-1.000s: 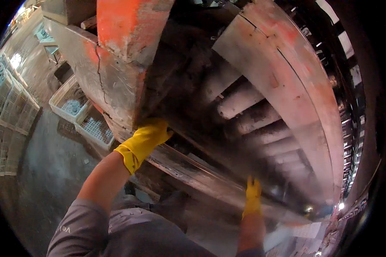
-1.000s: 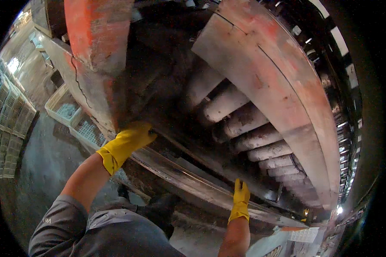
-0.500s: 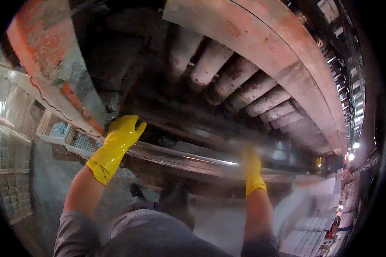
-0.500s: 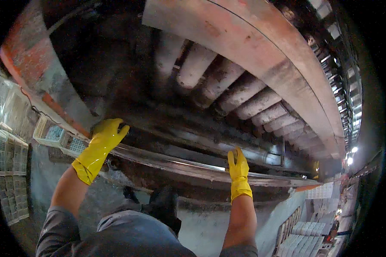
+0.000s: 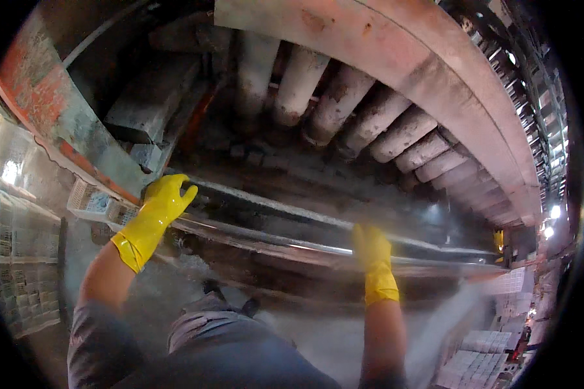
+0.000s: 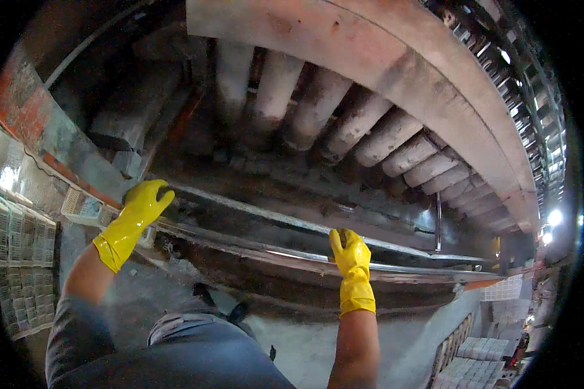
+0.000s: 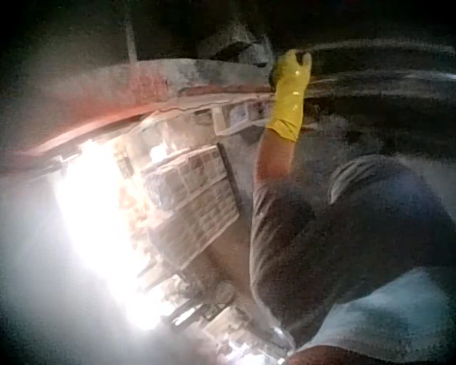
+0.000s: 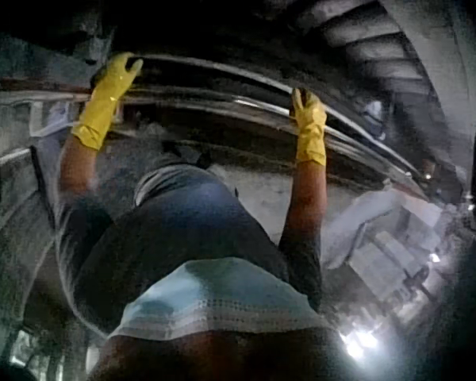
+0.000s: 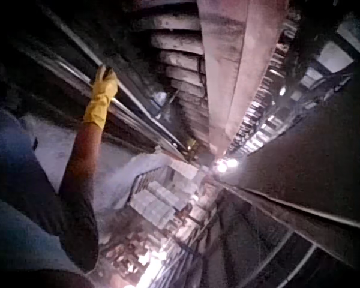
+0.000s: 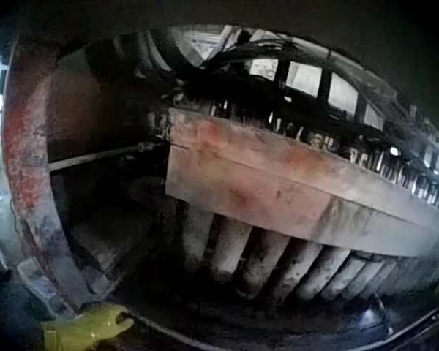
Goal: The person uses a high-pressure water spray to clean a large metal sheet positioned on a conveyor-like machine. They repeatedly move the spray nozzle back and forth across the surface, then collect small white tiles from a nearby basket and place them into a blue container.
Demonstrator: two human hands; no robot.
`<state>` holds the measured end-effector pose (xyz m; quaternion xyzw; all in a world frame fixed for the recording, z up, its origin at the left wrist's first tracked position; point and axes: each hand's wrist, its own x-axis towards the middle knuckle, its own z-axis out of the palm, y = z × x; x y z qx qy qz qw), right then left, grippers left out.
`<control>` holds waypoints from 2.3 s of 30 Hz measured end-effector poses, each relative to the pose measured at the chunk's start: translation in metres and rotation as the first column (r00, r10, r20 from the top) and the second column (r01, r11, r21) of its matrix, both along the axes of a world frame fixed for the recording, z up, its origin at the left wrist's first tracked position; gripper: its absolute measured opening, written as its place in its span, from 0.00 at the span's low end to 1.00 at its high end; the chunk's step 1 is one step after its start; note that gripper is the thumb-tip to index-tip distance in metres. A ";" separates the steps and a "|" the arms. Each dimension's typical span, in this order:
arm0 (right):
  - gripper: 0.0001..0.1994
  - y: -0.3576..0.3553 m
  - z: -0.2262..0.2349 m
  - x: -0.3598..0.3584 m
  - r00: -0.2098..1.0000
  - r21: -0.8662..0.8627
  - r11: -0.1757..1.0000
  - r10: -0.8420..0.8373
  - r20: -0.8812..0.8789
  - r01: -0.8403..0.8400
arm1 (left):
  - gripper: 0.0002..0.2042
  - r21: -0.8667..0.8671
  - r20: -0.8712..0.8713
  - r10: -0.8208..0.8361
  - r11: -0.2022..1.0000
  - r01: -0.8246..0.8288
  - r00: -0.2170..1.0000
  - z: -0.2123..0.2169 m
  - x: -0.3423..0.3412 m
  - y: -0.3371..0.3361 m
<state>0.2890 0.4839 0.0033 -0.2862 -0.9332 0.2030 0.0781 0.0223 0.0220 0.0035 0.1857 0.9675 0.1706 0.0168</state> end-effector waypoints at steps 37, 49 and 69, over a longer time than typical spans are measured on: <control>0.22 0.025 -0.021 0.000 0.930 -0.530 0.842 0.111 0.350 0.099 | 0.15 0.131 -0.185 0.148 0.984 -0.125 0.971 -0.041 0.015 0.008; 0.24 0.035 -0.074 -0.013 0.959 -0.470 0.876 0.030 0.283 0.111 | 0.14 0.154 -0.212 0.047 0.988 -0.014 0.976 -0.056 0.010 -0.006; 0.23 0.012 -0.090 0.002 0.954 -0.398 0.912 0.024 0.298 0.101 | 0.15 0.135 -0.159 0.040 0.991 -0.018 0.986 -0.074 -0.010 -0.024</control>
